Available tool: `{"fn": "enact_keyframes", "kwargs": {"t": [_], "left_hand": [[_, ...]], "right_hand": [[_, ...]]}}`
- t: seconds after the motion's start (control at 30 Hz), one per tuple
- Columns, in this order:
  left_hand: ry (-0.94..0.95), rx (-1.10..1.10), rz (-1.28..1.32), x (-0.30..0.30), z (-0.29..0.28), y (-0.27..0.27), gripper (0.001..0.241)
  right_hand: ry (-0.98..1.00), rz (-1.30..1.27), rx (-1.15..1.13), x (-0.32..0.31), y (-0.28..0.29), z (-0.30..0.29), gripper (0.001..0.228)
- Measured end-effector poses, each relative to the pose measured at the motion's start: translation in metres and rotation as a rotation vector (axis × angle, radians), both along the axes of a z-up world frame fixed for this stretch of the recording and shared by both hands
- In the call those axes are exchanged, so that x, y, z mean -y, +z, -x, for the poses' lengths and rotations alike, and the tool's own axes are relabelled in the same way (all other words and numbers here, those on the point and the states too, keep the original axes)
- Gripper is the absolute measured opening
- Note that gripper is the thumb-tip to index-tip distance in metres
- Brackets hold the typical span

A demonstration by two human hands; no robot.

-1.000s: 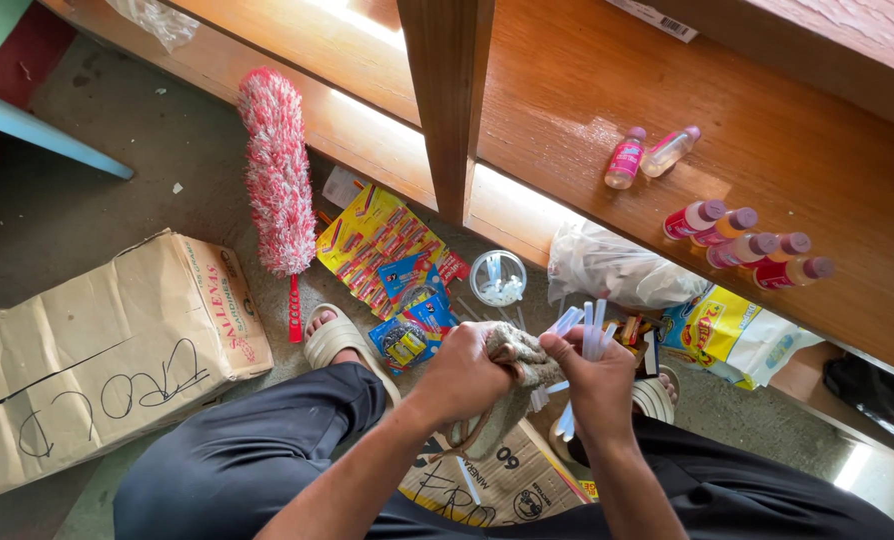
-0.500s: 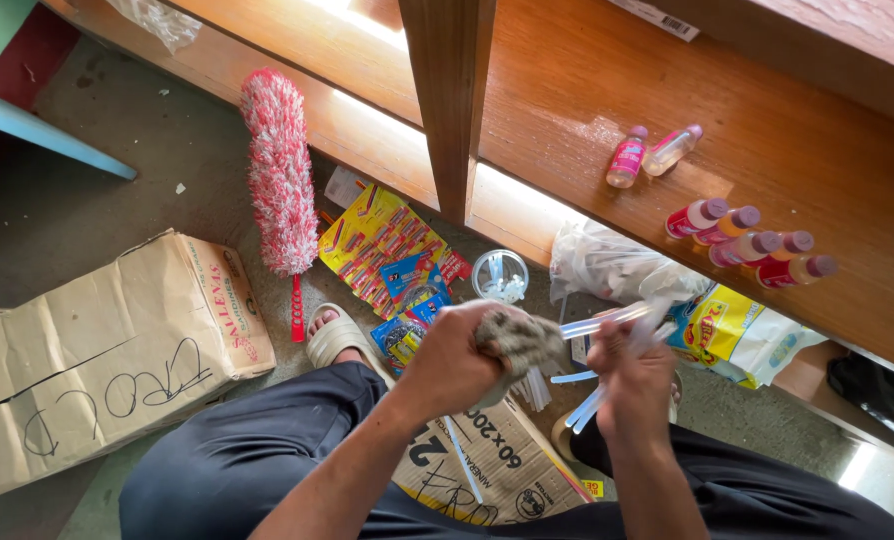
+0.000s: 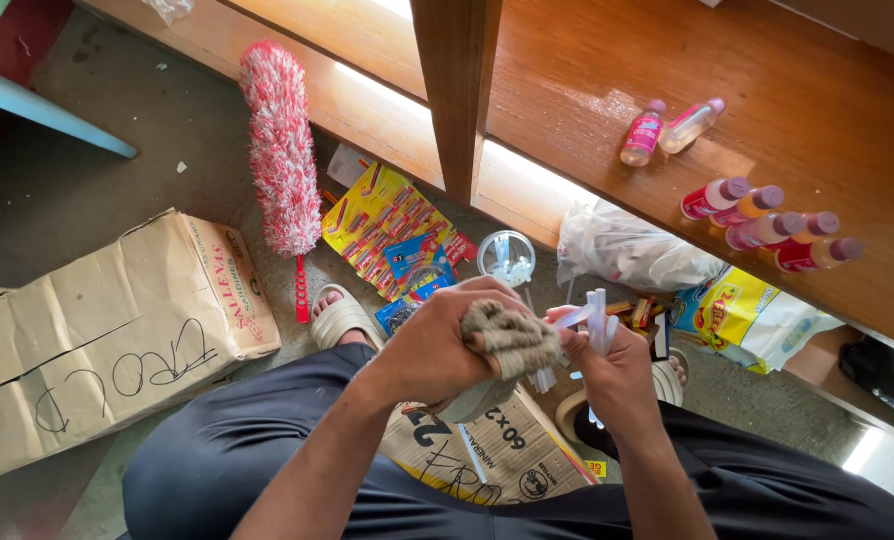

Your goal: Wiping plastic straws with a cloth and placing them into a clear plastic container for storage.

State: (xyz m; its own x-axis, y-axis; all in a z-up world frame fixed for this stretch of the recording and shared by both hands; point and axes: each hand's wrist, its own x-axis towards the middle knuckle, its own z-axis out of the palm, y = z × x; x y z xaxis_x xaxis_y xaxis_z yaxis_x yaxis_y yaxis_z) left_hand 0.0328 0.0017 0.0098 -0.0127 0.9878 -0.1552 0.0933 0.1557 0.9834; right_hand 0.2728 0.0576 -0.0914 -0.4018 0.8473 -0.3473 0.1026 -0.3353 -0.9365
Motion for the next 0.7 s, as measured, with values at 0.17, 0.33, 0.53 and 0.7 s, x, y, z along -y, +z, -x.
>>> {"fn": "enact_keyframes", "kwargs": {"t": [0.17, 0.33, 0.53, 0.7], "left_hand": [[-0.091, 0.035, -0.165, 0.001, -0.014, -0.002, 0.036], [0.005, -0.089, -0.209, 0.0, -0.019, -0.007, 0.041], [0.193, -0.123, 0.093, -0.008, -0.01, -0.017, 0.033], [0.287, -0.022, 0.36, 0.008, -0.037, -0.132, 0.044]], "right_hand": [[0.046, 0.014, 0.028, 0.003, 0.012, 0.008, 0.024], [0.069, -0.007, 0.022, 0.001, 0.022, 0.01, 0.019], [-0.069, -0.098, 0.028, -0.007, -0.002, -0.015, 0.02], [-0.208, -0.035, -0.135, -0.016, 0.009, -0.019, 0.025]]}}
